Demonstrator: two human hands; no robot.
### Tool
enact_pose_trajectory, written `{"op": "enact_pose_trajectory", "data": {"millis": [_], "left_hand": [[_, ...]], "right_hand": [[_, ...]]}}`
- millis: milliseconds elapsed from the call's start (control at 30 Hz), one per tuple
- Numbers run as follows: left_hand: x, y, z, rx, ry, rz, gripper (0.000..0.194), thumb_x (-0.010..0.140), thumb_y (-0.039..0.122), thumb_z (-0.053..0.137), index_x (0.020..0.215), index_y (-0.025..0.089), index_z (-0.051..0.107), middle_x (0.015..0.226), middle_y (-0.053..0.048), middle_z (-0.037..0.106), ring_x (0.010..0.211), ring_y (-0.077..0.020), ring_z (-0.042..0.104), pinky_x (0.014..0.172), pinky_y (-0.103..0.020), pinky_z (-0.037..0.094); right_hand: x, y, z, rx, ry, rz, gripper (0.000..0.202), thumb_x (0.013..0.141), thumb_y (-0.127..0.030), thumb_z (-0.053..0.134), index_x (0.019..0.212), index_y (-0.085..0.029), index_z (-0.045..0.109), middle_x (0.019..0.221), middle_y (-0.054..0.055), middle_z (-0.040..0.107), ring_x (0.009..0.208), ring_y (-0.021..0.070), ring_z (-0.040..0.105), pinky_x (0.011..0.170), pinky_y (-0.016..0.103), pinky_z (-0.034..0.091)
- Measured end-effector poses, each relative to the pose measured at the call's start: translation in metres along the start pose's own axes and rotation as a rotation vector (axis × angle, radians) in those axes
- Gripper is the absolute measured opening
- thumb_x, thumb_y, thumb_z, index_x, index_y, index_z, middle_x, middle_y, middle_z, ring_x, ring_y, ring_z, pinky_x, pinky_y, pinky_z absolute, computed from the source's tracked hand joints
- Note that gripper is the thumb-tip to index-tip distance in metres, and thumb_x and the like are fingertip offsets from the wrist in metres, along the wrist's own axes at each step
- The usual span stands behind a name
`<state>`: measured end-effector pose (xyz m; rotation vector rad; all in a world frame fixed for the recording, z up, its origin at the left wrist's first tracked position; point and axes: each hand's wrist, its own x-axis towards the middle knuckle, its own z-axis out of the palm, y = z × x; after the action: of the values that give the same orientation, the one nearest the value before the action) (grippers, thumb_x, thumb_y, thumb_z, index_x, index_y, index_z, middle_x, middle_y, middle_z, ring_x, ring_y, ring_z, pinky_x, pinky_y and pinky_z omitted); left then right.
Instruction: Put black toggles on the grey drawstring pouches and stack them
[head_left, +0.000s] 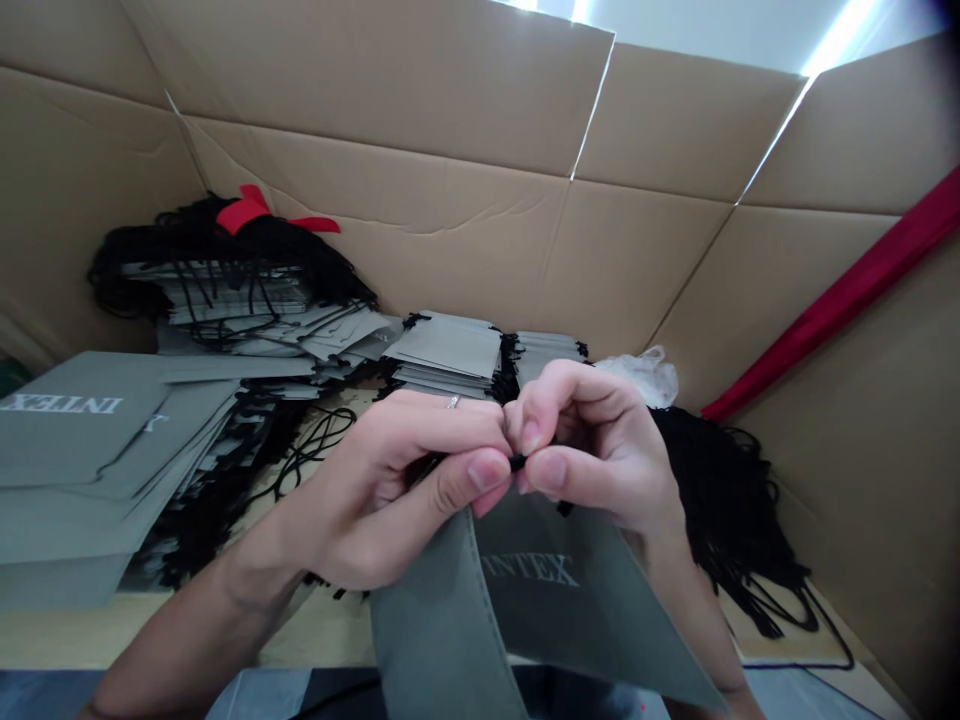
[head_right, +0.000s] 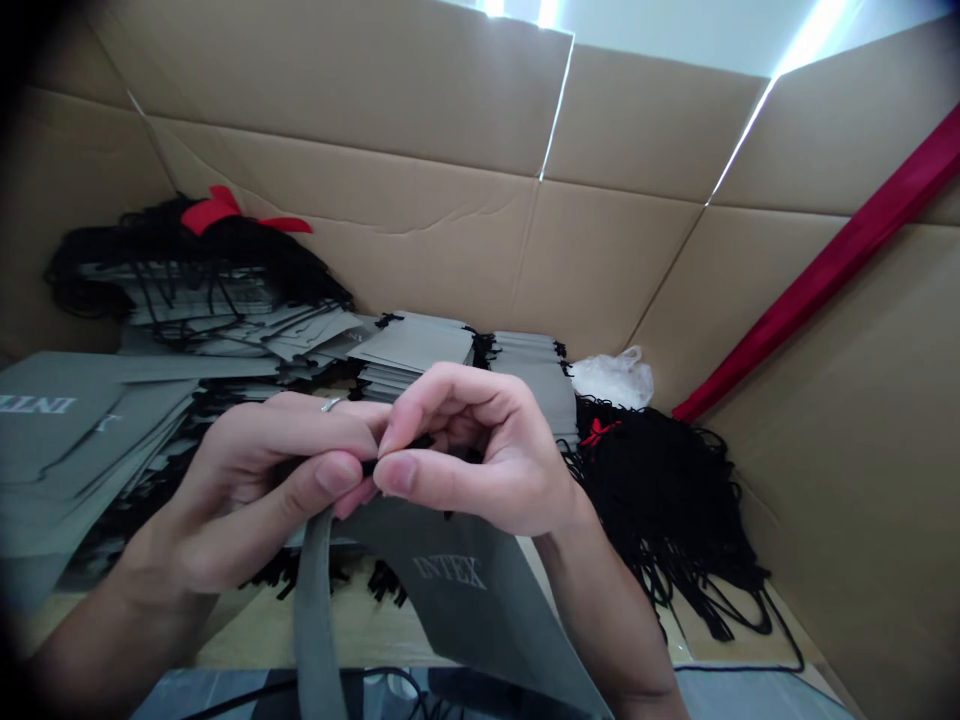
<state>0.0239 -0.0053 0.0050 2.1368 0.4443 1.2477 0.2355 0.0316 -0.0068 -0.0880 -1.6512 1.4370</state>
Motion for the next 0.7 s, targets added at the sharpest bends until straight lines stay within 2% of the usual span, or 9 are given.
{"op": "enact_pose_trajectory", "data": {"millis": [67, 133, 233, 367, 467, 567, 700], "left_hand": [[0.001, 0.002, -0.005, 0.078, -0.022, -0.038, 0.038, 0.115, 0.027, 0.056, 0.078, 0.017, 0.059, 0.071, 0.002, 0.054, 0.064, -0.0095, 0.047, 0.059, -0.024, 0.038], [0.003, 0.001, -0.01, 0.143, -0.034, -0.084, 0.037, 0.116, 0.027, 0.053, 0.082, 0.017, 0.063, 0.072, 0.002, 0.056, 0.065, -0.01, 0.049, 0.061, -0.023, 0.04], [0.006, -0.004, -0.01, 0.165, -0.022, -0.162, 0.035, 0.117, 0.031, 0.054, 0.089, 0.017, 0.068, 0.075, 0.002, 0.06, 0.068, -0.0106, 0.052, 0.063, -0.022, 0.042], [0.01, -0.012, -0.002, 0.074, 0.02, -0.302, 0.021, 0.108, 0.036, 0.073, 0.099, 0.017, 0.073, 0.08, 0.003, 0.06, 0.071, -0.0101, 0.05, 0.062, -0.02, 0.041], [0.012, -0.014, 0.006, -0.054, 0.01, -0.389, 0.024, 0.095, 0.035, 0.089, 0.099, 0.016, 0.075, 0.076, 0.005, 0.054, 0.066, -0.0084, 0.041, 0.056, -0.019, 0.035], [0.013, -0.013, 0.01, -0.13, 0.032, -0.378, 0.023, 0.091, 0.029, 0.092, 0.09, 0.014, 0.074, 0.07, 0.007, 0.049, 0.062, -0.0065, 0.036, 0.053, -0.017, 0.031], [0.011, -0.013, 0.009, -0.08, 0.058, -0.293, 0.02, 0.094, 0.025, 0.089, 0.086, 0.014, 0.075, 0.068, 0.006, 0.052, 0.061, -0.0065, 0.039, 0.054, -0.017, 0.033]], "right_hand": [[-0.001, -0.007, 0.001, -0.122, 0.065, 0.041, 0.024, 0.091, -0.018, 0.093, 0.108, -0.023, 0.077, 0.09, 0.002, 0.074, 0.072, 0.015, 0.072, 0.06, 0.023, 0.056], [-0.002, -0.014, 0.003, -0.245, 0.209, 0.043, 0.02, 0.097, -0.028, 0.088, 0.112, -0.025, 0.075, 0.095, 0.003, 0.07, 0.079, 0.0168, 0.069, 0.062, 0.025, 0.055], [-0.003, -0.024, 0.007, -0.222, 0.351, 0.022, 0.02, 0.094, -0.036, 0.082, 0.107, -0.026, 0.072, 0.095, 0.003, 0.062, 0.08, 0.0188, 0.06, 0.067, 0.03, 0.055], [-0.004, -0.026, 0.011, -0.145, 0.347, -0.033, 0.031, 0.078, -0.018, 0.076, 0.106, -0.025, 0.068, 0.099, 0.003, 0.058, 0.087, 0.02, 0.055, 0.077, 0.032, 0.055], [-0.005, -0.02, 0.014, -0.187, 0.359, -0.043, 0.035, 0.078, -0.014, 0.071, 0.11, -0.028, 0.064, 0.103, 0.003, 0.055, 0.091, 0.0211, 0.053, 0.077, 0.033, 0.055], [-0.006, -0.014, 0.017, -0.262, 0.385, -0.063, 0.032, 0.08, -0.015, 0.066, 0.109, -0.028, 0.062, 0.105, 0.004, 0.052, 0.092, 0.0218, 0.052, 0.077, 0.034, 0.053], [-0.006, -0.011, 0.014, -0.385, 0.355, -0.111, 0.029, 0.083, -0.017, 0.067, 0.11, -0.027, 0.061, 0.108, 0.004, 0.055, 0.094, 0.0221, 0.053, 0.083, 0.036, 0.052]]}}
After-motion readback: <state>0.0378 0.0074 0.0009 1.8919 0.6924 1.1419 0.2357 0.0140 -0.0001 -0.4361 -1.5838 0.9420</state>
